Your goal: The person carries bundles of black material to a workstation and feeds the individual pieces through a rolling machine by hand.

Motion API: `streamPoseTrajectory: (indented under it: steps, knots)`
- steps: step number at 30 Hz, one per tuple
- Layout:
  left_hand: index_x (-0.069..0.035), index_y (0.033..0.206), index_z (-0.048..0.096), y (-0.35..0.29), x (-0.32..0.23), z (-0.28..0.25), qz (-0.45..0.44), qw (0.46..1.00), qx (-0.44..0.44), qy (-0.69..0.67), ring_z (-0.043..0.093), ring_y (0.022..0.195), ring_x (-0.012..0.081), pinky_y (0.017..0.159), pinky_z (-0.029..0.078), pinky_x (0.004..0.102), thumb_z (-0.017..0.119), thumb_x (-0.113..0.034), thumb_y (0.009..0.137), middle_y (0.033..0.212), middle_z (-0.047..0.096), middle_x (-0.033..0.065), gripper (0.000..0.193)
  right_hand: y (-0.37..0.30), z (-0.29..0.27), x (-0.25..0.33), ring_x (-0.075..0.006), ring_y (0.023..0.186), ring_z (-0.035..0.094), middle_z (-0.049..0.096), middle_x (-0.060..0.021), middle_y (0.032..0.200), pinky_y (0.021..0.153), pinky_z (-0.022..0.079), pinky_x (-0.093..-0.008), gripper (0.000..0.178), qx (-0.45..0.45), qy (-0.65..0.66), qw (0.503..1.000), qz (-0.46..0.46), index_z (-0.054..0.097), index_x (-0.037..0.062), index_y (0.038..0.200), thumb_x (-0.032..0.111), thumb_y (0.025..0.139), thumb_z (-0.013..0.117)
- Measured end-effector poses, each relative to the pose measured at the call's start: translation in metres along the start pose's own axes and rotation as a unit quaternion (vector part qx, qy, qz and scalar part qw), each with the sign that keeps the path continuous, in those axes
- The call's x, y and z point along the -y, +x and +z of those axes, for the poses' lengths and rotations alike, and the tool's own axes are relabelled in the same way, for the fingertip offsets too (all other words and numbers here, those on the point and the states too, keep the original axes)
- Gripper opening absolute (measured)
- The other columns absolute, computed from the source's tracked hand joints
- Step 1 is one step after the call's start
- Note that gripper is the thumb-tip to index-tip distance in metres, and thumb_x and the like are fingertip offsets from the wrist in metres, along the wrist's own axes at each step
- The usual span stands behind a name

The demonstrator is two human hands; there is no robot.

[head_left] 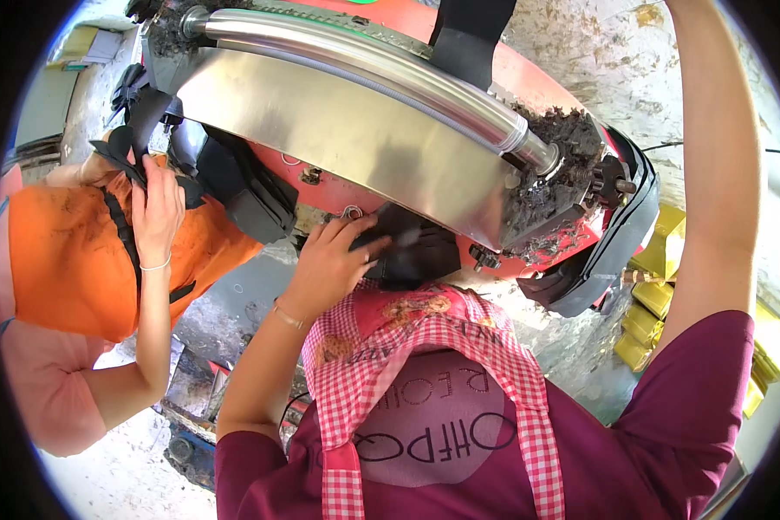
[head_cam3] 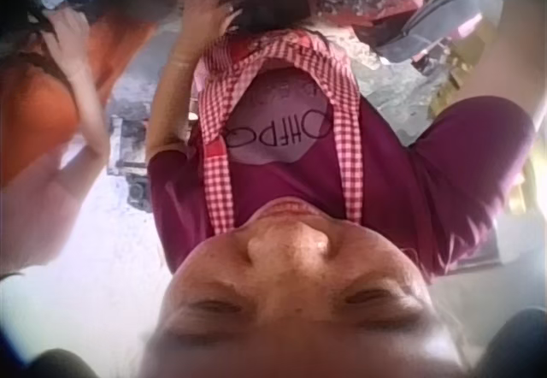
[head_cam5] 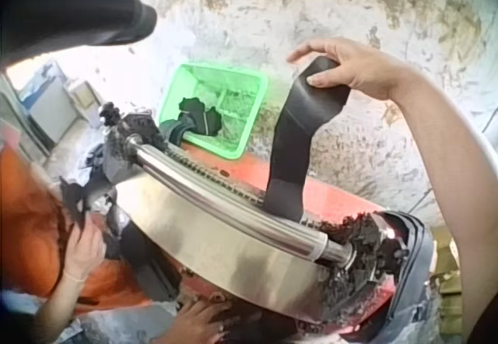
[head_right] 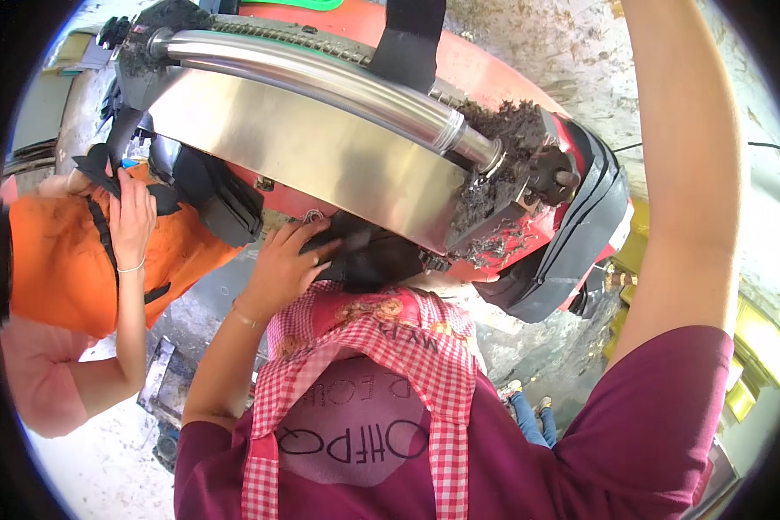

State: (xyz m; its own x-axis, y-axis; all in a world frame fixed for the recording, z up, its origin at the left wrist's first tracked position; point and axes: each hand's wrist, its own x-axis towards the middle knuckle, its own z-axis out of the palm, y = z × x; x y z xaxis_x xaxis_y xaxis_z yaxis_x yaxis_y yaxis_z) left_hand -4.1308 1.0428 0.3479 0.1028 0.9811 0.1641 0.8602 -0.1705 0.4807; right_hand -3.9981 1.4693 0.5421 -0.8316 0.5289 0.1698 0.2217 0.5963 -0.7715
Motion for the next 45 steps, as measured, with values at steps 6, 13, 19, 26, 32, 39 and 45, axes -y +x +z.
streamPoseTrajectory:
  steps: [6, 13, 19, 26, 32, 39, 45]
  knots:
    - [-0.002, 0.108, 0.072, 0.005, -0.026, -0.078, -0.15, 0.902, 0.18, -0.363, 0.067, 0.088, 0.0309, 0.078, 0.053, 0.0359, 0.081, -0.011, 0.084, 0.105, 0.07, 0.0146, 0.027, 0.018, 0.008, -0.034, -0.018, 0.085, 0.07, 0.077, -0.0101, 0.089, 0.08, 0.055, -0.0338, 0.017, 0.085, -0.208, 0.971, -0.086, 0.078, 0.0039, 0.094, 0.002, 0.086, 0.063]
    - [0.005, 0.119, 0.062, 0.085, 0.004, -0.061, -0.241, 0.902, 0.121, -0.338, 0.065, 0.094, 0.0155, 0.084, 0.052, 0.0319, 0.085, -0.011, 0.083, 0.104, 0.069, 0.0092, 0.046, -0.019, 0.107, -0.076, -0.035, 0.092, 0.068, 0.072, -0.0159, 0.094, 0.083, 0.054, -0.0425, 0.018, 0.291, -0.21, 0.925, -0.122, 0.076, 0.0069, 0.09, 0.001, 0.077, 0.065]
    - [0.005, 0.124, 0.065, 0.099, -0.001, -0.085, -0.194, 0.834, 0.145, -0.496, 0.062, 0.104, 0.0116, 0.095, 0.049, 0.0276, 0.078, -0.007, 0.089, 0.109, 0.068, 0.0045, 0.039, -0.025, 0.089, -0.078, -0.0355, 0.095, 0.067, 0.071, -0.0173, 0.096, 0.086, 0.053, -0.0424, 0.02, 0.265, -0.21, 0.938, -0.075, 0.076, 0.0059, 0.09, 0.003, 0.079, 0.059]
    - [0.009, 0.107, 0.067, 0.126, 0.004, -0.056, -0.306, 0.89, 0.109, -0.322, 0.071, 0.079, 0.0239, 0.074, 0.054, 0.0343, 0.085, -0.021, 0.078, 0.086, 0.072, 0.0191, 0.046, -0.038, 0.108, -0.076, -0.0268, 0.102, 0.062, 0.066, -0.0124, 0.107, 0.096, 0.048, -0.0378, 0.029, 0.377, -0.147, 0.914, -0.029, 0.069, 0.0001, 0.103, 0.023, 0.086, 0.065]
    - [0.006, 0.094, 0.066, 0.087, 0.024, -0.054, -0.165, 0.96, 0.046, -0.222, 0.068, 0.073, 0.0144, 0.065, 0.054, 0.0318, 0.089, -0.009, 0.073, 0.078, 0.07, 0.0105, 0.034, -0.038, 0.103, -0.102, -0.018, 0.092, 0.065, 0.072, -0.0062, 0.096, 0.085, 0.053, -0.0378, 0.023, 0.412, 0.037, 0.885, 0.217, 0.073, 0.0014, 0.105, 0.021, 0.096, 0.066]
    - [-0.014, 0.099, 0.07, -0.002, 0.005, 0.052, -0.121, 0.972, 0.141, -0.141, 0.065, 0.099, 0.0261, 0.083, 0.052, 0.04, 0.091, -0.033, 0.06, 0.093, 0.068, 0.0041, 0.048, -0.023, 0.043, -0.053, -0.0112, 0.093, 0.068, 0.075, -0.0028, 0.102, 0.087, 0.055, -0.0286, 0.03, 0.254, 0.215, 0.924, 0.187, 0.071, -0.0018, 0.114, 0.014, 0.091, 0.079]
    - [-0.013, 0.082, 0.069, -0.019, 0.018, 0.085, -0.052, 0.99, 0.094, -0.094, 0.064, 0.096, 0.0247, 0.084, 0.049, 0.0405, 0.082, -0.031, 0.074, 0.089, 0.065, 0.0029, 0.024, -0.011, 0.002, -0.014, -0.0113, 0.088, 0.069, 0.075, -0.0049, 0.1, 0.083, 0.057, -0.0279, 0.023, 0.16, 0.19, 0.964, 0.09, 0.071, -0.0001, 0.114, 0.01, 0.093, 0.076]
